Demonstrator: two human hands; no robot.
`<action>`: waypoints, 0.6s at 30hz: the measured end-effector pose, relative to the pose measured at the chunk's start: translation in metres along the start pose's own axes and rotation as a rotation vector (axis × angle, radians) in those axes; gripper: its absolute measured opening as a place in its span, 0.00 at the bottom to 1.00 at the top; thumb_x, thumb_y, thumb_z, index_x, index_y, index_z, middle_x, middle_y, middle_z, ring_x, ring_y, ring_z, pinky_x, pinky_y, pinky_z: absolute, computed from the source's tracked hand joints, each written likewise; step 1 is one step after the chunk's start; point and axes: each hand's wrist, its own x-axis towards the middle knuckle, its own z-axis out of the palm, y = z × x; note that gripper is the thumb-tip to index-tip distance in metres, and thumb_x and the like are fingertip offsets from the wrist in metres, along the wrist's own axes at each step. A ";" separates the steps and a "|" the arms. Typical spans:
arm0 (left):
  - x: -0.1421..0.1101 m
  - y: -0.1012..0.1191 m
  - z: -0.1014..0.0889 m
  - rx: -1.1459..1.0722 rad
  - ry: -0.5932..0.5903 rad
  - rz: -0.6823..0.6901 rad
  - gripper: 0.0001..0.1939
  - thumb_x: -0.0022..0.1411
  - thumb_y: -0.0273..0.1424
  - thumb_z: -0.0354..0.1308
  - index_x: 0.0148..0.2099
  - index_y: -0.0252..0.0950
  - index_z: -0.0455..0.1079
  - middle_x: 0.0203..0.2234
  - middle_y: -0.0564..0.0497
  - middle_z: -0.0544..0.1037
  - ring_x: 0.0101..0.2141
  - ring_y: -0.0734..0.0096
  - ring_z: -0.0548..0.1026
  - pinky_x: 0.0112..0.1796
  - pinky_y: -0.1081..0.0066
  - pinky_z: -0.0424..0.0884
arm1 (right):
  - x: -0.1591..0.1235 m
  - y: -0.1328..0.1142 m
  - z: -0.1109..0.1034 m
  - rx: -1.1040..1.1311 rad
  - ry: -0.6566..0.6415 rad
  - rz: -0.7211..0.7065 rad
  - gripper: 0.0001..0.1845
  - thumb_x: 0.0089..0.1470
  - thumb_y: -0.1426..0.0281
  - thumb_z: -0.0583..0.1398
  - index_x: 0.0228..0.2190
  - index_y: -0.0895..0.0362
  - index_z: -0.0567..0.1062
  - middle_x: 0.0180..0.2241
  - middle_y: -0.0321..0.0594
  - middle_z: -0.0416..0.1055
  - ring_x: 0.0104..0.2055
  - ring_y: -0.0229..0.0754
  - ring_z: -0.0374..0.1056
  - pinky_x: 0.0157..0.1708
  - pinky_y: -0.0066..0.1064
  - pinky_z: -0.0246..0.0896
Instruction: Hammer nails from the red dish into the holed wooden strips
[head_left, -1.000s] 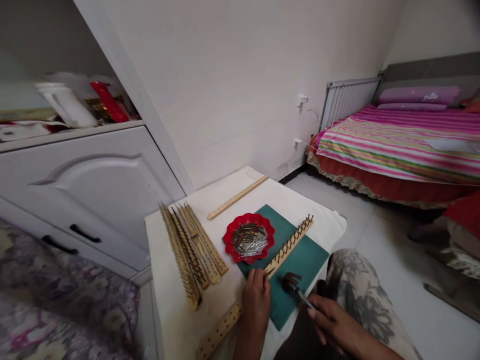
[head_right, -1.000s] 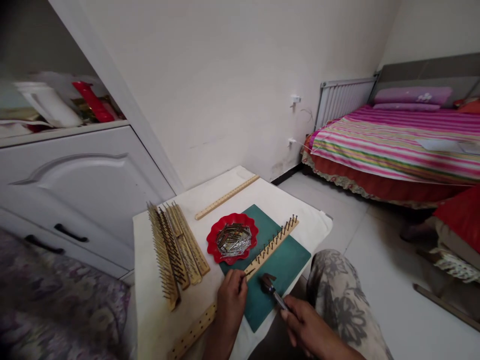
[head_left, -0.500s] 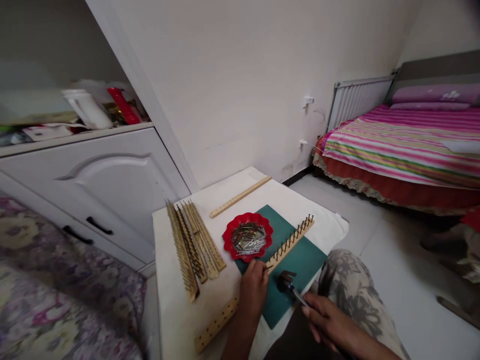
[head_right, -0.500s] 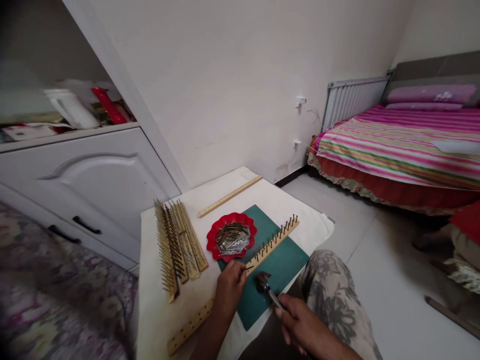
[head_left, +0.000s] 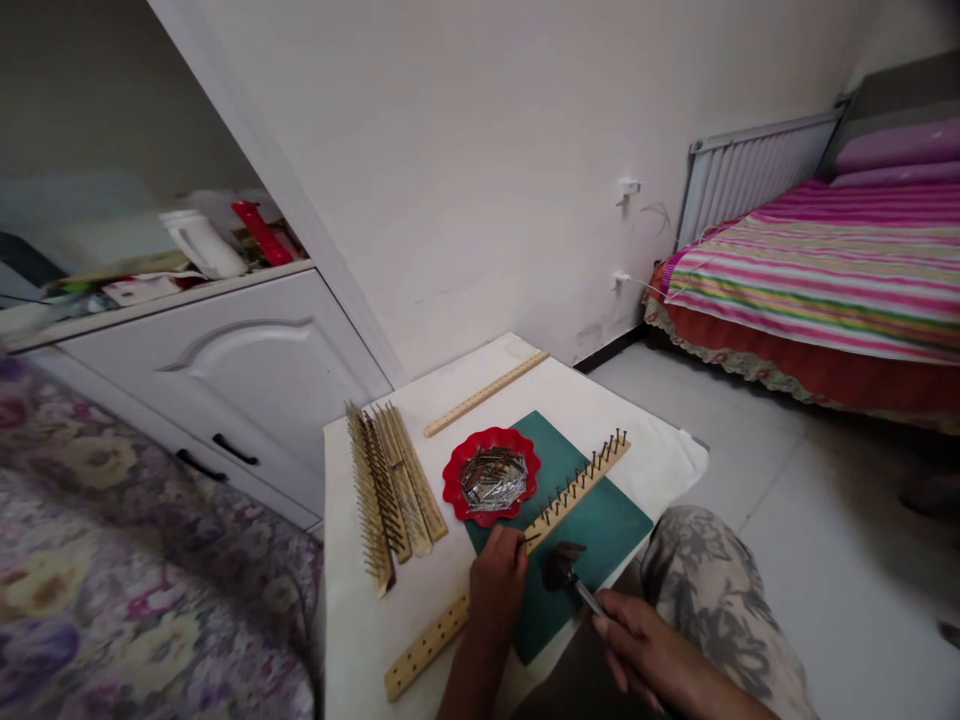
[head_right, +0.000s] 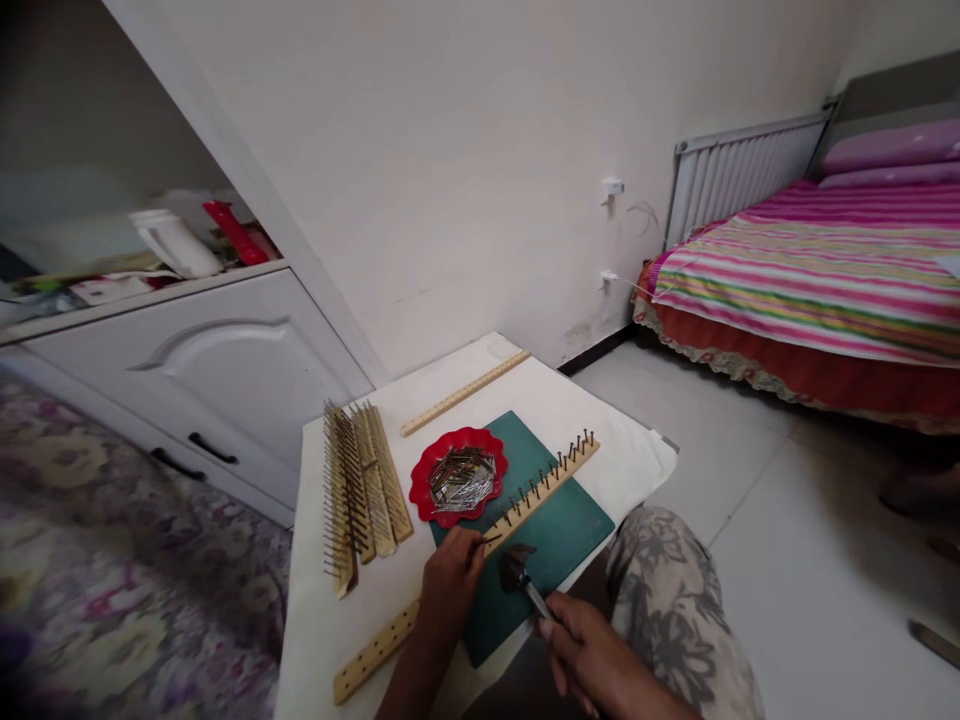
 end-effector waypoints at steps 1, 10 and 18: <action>0.000 0.002 0.000 0.027 -0.004 0.003 0.08 0.58 0.24 0.46 0.33 0.38 0.67 0.28 0.52 0.70 0.31 0.72 0.70 0.33 0.74 0.65 | 0.000 0.000 -0.001 0.001 -0.004 0.000 0.21 0.54 0.49 0.49 0.29 0.55 0.60 0.11 0.22 0.60 0.06 0.26 0.46 0.06 0.18 0.37; 0.005 0.015 -0.002 0.058 -0.023 -0.008 0.08 0.59 0.24 0.46 0.33 0.37 0.66 0.29 0.51 0.70 0.31 0.72 0.70 0.33 0.73 0.64 | 0.002 0.006 -0.003 -0.009 -0.016 -0.034 0.19 0.55 0.51 0.49 0.28 0.55 0.61 0.12 0.23 0.61 0.06 0.26 0.45 0.06 0.18 0.35; 0.006 0.010 0.012 -0.172 0.015 -0.084 0.08 0.59 0.31 0.50 0.34 0.37 0.70 0.28 0.52 0.74 0.30 0.71 0.72 0.33 0.73 0.65 | 0.002 0.006 -0.005 0.010 -0.029 -0.040 0.21 0.55 0.49 0.48 0.29 0.56 0.61 0.12 0.23 0.61 0.06 0.26 0.45 0.07 0.18 0.36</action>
